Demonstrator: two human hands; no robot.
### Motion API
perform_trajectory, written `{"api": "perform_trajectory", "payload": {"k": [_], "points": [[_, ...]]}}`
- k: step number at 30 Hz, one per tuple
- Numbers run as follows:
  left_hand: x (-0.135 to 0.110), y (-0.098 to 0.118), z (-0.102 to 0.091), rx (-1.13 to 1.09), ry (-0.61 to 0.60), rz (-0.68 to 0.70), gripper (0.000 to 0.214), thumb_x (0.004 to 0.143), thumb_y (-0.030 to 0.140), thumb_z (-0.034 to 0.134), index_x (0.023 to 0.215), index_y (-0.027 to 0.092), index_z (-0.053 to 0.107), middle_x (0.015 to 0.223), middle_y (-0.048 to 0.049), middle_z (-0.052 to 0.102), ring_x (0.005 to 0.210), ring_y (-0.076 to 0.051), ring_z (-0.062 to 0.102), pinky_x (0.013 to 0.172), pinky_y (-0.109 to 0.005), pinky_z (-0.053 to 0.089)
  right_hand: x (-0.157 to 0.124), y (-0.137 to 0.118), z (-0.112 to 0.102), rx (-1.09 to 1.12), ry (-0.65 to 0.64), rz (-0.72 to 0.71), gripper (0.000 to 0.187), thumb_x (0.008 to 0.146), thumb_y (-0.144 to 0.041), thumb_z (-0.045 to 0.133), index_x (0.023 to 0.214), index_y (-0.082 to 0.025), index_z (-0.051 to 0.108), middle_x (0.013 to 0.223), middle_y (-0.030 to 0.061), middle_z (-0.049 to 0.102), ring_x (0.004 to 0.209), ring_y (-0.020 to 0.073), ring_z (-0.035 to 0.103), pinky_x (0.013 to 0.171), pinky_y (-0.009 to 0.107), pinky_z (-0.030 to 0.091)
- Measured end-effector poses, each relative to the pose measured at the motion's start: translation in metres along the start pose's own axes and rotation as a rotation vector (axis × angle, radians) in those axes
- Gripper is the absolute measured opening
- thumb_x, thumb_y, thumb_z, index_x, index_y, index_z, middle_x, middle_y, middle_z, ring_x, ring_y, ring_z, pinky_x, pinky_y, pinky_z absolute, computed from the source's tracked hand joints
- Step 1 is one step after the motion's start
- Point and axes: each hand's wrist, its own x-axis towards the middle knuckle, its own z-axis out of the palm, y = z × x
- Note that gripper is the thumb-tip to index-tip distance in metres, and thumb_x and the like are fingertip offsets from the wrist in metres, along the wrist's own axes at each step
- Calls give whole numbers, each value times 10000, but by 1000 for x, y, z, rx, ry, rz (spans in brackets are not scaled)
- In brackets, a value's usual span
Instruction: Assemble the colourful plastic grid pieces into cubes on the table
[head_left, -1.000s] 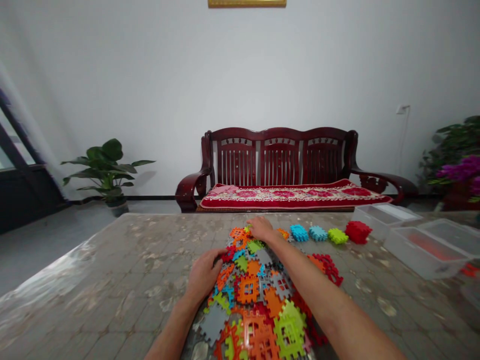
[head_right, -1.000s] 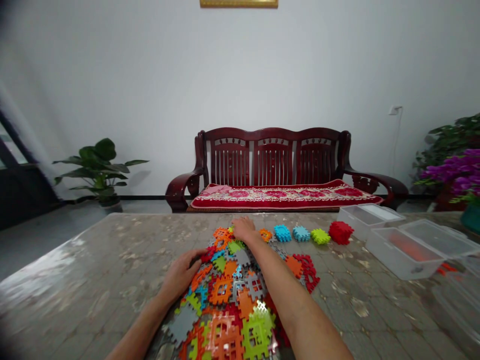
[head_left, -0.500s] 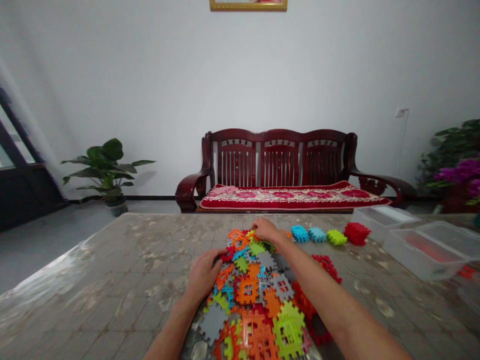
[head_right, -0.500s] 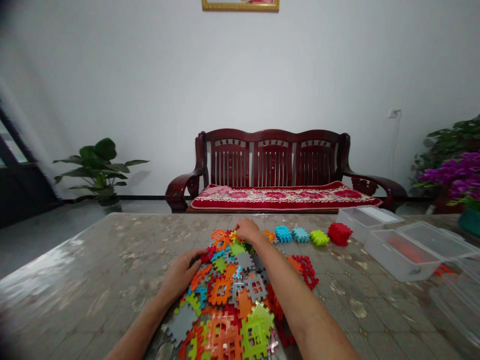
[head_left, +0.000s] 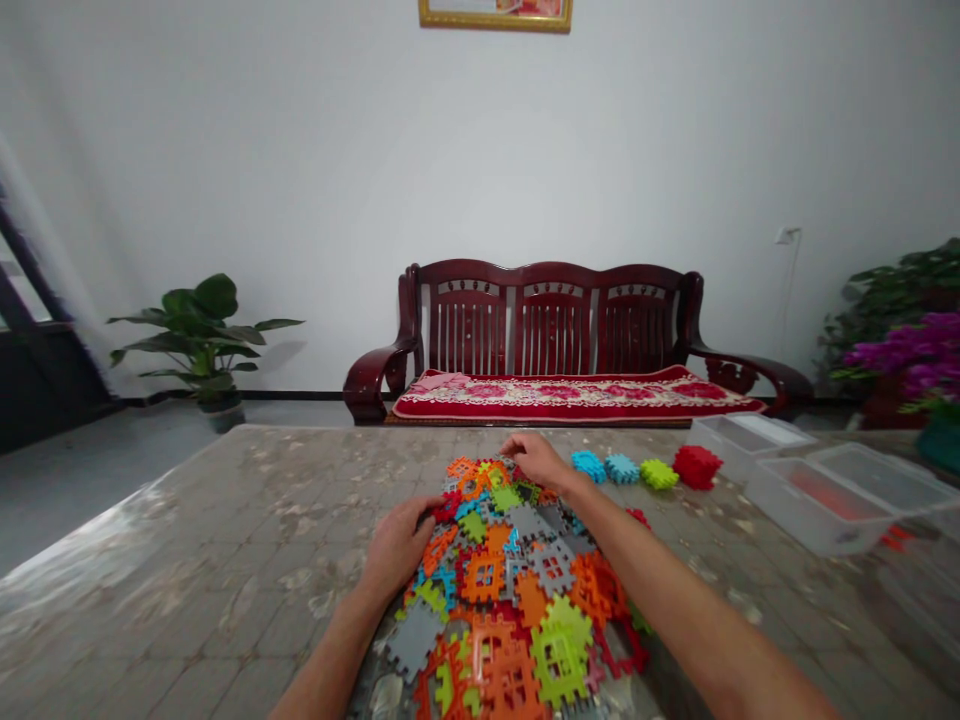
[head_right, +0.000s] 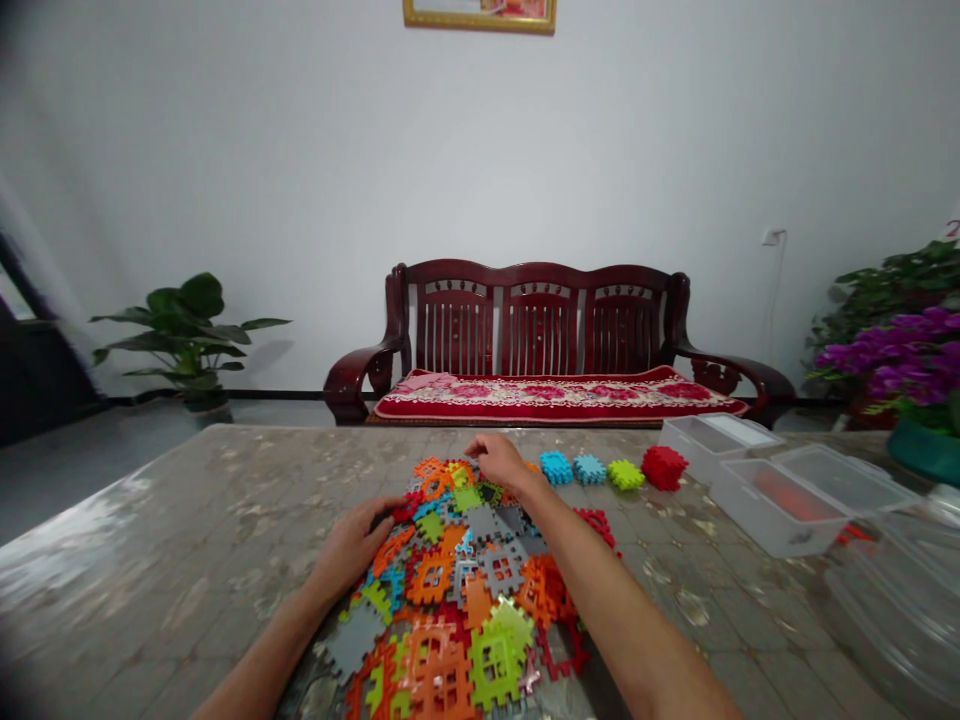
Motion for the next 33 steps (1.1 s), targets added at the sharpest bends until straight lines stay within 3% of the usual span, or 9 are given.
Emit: {"api": "perform_trajectory", "payload": {"k": [7,11,14,17,20,23,30,33], "points": [[-1,1,-2,-15,-16,-1,393,875,162,458,1156,248,718,1201,-26,751,1134,-202,655,1040,-356,456,3,-2,8,-78,19,83,298,846,-149,586,1074,-237,758,1121,25,771,1038,170,693,908,258,503],[-1,2,-3,-21,-19,-14,400,841,120,451,1100,246,728,1168,-20,760,1109,-193,666,1031,-346,462,15,-11,23,-129,-33,167,245,867,-199,594,1031,-229,774,972,13,792,897,149,723,795,221,513],[0,1,-3,-18,-21,-17,391,840,124,454,1099,233,726,1168,-32,759,1117,-196,664,1031,-346,464,18,-19,31,-172,-100,212,230,859,-253,615,1008,-233,790,825,8,785,769,148,729,708,213,514],[0,-1,-2,-15,-19,-14,392,850,134,445,1110,229,723,1170,-37,757,1122,-198,662,1030,-350,466,18,-29,33,-242,-132,224,227,786,-308,702,987,-268,799,918,24,791,892,203,733,744,251,526],[-1,-1,-1,-20,-16,-17,397,852,135,440,1116,228,721,1169,-37,758,1116,-198,662,1032,-355,465,17,-39,33,-317,-147,227,267,694,-258,768,958,-277,801,1061,48,775,1040,264,703,796,295,531],[-1,-1,-1,-18,-9,-20,398,852,139,444,1123,233,721,1178,-32,757,1125,-199,659,1039,-358,461,16,-46,31,-355,-150,233,267,663,-222,785,925,-270,800,1115,61,758,1046,266,697,784,291,527],[-1,0,-2,-37,-12,-26,399,842,146,455,1121,228,727,1165,-35,761,1111,-201,666,1025,-351,473,10,-55,20,-292,-72,218,142,743,-272,755,883,-286,772,957,5,774,919,196,701,724,243,488],[0,0,-2,-37,-4,-17,391,845,159,453,1108,237,731,1153,-26,767,1096,-200,673,1024,-350,475,1,-54,7,-241,8,170,227,825,-265,656,1037,-271,736,1002,-2,761,925,165,679,738,227,470]]}}
